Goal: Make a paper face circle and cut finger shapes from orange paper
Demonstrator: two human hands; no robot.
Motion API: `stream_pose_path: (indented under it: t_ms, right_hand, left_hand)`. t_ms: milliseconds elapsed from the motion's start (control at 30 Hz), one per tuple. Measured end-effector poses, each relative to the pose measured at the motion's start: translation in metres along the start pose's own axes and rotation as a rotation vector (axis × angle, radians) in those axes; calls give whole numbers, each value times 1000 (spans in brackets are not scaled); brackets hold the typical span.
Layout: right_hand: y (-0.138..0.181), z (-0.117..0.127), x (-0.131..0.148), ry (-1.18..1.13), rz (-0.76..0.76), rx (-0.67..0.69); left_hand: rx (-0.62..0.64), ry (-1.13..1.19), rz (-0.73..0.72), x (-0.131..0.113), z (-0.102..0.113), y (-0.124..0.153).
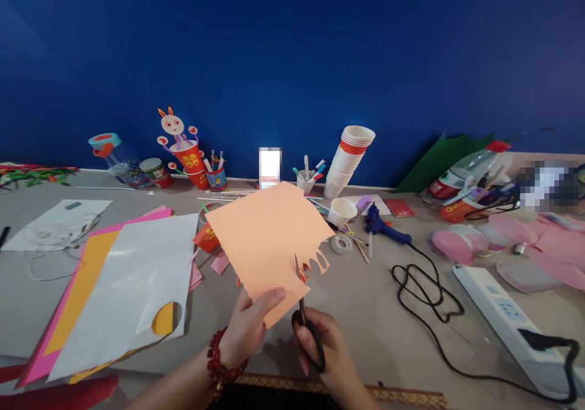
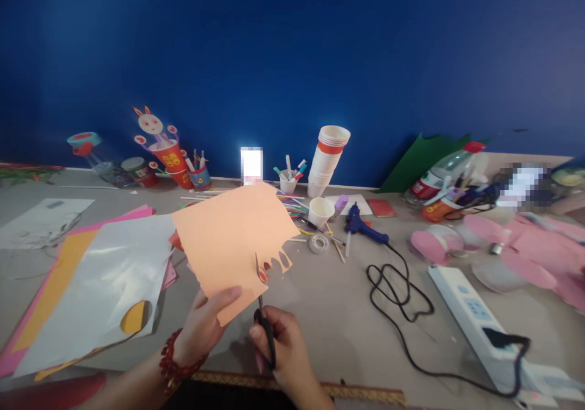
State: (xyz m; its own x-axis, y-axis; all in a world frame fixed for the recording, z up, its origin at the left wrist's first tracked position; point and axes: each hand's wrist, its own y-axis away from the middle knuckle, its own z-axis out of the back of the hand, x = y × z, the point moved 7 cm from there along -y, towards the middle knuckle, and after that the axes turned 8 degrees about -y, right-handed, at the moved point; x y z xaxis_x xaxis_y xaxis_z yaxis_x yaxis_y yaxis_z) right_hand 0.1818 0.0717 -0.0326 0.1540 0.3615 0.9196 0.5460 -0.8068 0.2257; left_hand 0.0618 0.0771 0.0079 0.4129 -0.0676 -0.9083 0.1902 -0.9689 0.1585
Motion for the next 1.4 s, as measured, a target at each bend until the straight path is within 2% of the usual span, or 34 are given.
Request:
stream_pose_path:
  t_ms: [300,733,933,1200,1400]
  right_hand:
    - [1,5,-1,12,5,-87]
    - [-3,6,-9,29,-7,-147]
    - [-3,9,-14,45,-34,-171]
    - [-5,8,-14,-13,-116,-93]
    - [13,12,-22,-61,-261,13]
  left_hand:
    - [-50,104,42,4,-12,0]
    - [-180,5,57,17,-9,-1]
    - [-256,202,172,29,-9,-1]
    - [-98,250,216,39,-11,-11]
    - [1,384,197,29,-19,-20]
